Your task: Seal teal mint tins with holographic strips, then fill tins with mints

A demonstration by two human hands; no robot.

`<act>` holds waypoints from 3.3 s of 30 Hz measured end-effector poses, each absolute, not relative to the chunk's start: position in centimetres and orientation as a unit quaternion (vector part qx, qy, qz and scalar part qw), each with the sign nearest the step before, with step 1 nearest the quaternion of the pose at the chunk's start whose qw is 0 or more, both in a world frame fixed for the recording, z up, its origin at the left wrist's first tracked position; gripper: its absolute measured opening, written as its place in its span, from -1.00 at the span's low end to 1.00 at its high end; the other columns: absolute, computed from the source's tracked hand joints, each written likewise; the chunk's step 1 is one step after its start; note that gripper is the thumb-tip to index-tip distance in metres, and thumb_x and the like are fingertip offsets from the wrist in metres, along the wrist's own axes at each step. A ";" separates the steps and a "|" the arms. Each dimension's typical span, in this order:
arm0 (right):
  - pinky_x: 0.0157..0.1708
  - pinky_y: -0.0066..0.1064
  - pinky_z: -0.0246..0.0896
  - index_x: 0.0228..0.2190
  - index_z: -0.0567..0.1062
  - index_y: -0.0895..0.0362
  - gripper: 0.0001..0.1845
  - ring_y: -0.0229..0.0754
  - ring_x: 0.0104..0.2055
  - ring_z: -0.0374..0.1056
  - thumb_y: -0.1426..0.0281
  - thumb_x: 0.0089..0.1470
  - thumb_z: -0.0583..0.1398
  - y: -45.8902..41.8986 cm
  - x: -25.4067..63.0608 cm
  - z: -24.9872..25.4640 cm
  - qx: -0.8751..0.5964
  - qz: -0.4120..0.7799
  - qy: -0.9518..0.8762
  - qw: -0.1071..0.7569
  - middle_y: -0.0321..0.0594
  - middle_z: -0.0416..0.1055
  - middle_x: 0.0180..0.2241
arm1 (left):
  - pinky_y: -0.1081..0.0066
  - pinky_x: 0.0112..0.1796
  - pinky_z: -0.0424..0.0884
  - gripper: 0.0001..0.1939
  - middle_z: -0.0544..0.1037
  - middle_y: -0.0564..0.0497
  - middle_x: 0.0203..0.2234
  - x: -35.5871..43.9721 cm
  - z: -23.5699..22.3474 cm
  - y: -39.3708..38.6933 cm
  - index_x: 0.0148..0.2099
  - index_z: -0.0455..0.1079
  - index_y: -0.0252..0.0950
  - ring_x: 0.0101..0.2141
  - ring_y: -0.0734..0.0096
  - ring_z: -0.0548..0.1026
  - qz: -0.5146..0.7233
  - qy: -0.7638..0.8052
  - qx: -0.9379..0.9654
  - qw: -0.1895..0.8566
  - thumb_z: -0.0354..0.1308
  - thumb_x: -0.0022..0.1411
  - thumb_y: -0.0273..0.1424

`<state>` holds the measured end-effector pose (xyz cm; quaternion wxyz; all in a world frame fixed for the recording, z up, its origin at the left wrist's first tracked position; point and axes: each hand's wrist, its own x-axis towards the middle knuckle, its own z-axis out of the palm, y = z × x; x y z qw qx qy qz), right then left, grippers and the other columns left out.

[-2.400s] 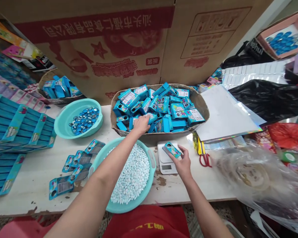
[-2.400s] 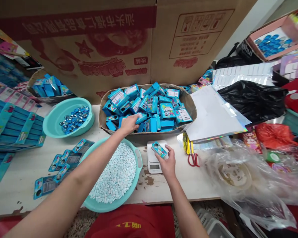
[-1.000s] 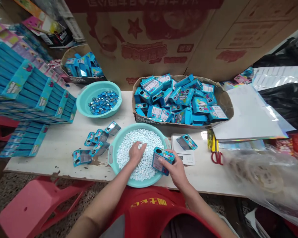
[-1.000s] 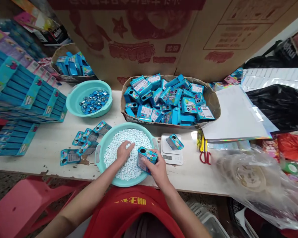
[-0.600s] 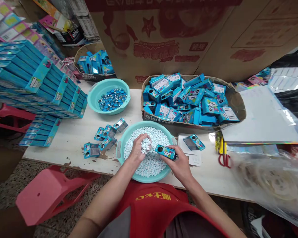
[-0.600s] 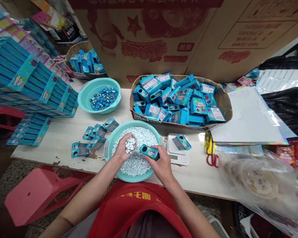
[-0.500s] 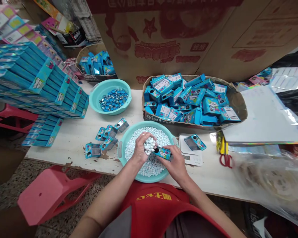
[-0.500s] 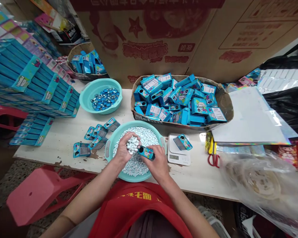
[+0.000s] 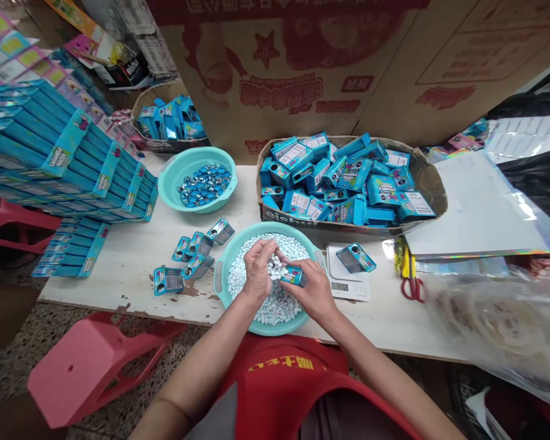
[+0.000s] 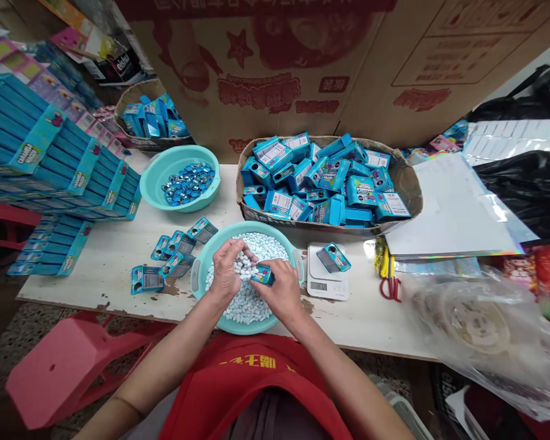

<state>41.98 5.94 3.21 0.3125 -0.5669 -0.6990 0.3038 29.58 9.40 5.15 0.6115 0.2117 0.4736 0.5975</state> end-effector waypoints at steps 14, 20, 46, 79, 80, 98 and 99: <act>-0.14 -0.20 0.20 -0.23 0.50 0.01 -0.67 -0.02 -0.15 0.37 0.30 -0.12 0.34 6.1 42.5 2.8 -0.566 0.352 -0.660 0.346 -0.19 0.47 -0.27 | 0.49 -0.47 0.35 -0.75 0.38 0.12 -0.63 30.4 5.2 9.8 -0.47 0.32 -0.31 -0.56 0.51 0.42 0.603 0.513 0.233 0.564 0.22 0.04 -0.24; -0.14 -0.19 0.20 -0.23 0.51 0.03 -0.68 0.00 -0.13 0.35 0.33 -0.11 0.34 6.5 42.9 3.3 -0.576 0.338 -0.656 0.351 -0.18 0.47 -0.25 | 0.50 -0.48 0.36 -0.77 0.40 0.10 -0.59 31.0 5.3 9.7 -0.44 0.33 -0.31 -0.53 0.51 0.42 0.601 0.514 0.253 0.558 0.20 0.06 -0.24; -0.13 -0.25 0.26 -0.23 0.51 0.00 -0.61 -0.08 -0.15 0.36 0.26 -0.17 0.39 6.3 43.7 4.2 -0.528 0.435 -0.579 0.444 -0.23 0.44 -0.25 | 0.46 -0.53 0.32 -0.74 0.35 0.13 -0.70 28.9 6.5 11.9 -0.37 0.33 -0.28 -0.64 0.48 0.39 0.642 0.471 0.307 0.521 0.08 0.16 -0.17; -0.20 -0.24 0.30 -0.23 0.47 0.03 -0.70 -0.08 -0.20 0.37 0.35 -0.07 0.33 6.0 42.0 2.4 -0.552 0.353 -0.646 0.391 -0.21 0.43 -0.29 | 0.52 -0.53 0.31 -0.80 0.45 0.09 -0.54 28.9 5.4 9.5 -0.44 0.29 -0.30 -0.59 0.54 0.41 0.584 0.501 0.258 0.585 0.20 0.04 -0.30; -0.20 -0.24 0.29 -0.23 0.46 0.03 -0.70 -0.08 -0.20 0.37 0.36 -0.07 0.32 5.9 41.8 2.7 -0.549 0.352 -0.650 0.391 -0.21 0.43 -0.29 | 0.50 -0.50 0.35 -0.81 0.47 0.07 -0.52 29.1 5.6 9.5 -0.43 0.29 -0.30 -0.56 0.52 0.44 0.595 0.494 0.252 0.581 0.21 0.03 -0.30; -0.21 -0.29 0.27 -0.26 0.48 0.05 -0.72 -0.11 -0.23 0.37 0.39 -0.10 0.31 5.3 42.4 4.0 -0.560 0.359 -0.622 0.414 -0.24 0.42 -0.31 | 0.50 -0.53 0.28 -0.65 0.37 0.09 -0.65 30.8 5.6 9.6 -0.58 0.32 -0.34 -0.59 0.56 0.36 0.615 0.521 0.279 0.522 0.22 0.08 -0.19; -0.22 -0.29 0.27 -0.26 0.48 0.05 -0.73 -0.12 -0.23 0.37 0.39 -0.10 0.31 5.3 42.4 4.0 -0.560 0.360 -0.621 0.413 -0.25 0.42 -0.32 | 0.51 -0.54 0.27 -0.65 0.37 0.09 -0.65 30.8 5.7 9.6 -0.57 0.32 -0.34 -0.60 0.57 0.35 0.612 0.525 0.278 0.522 0.23 0.07 -0.18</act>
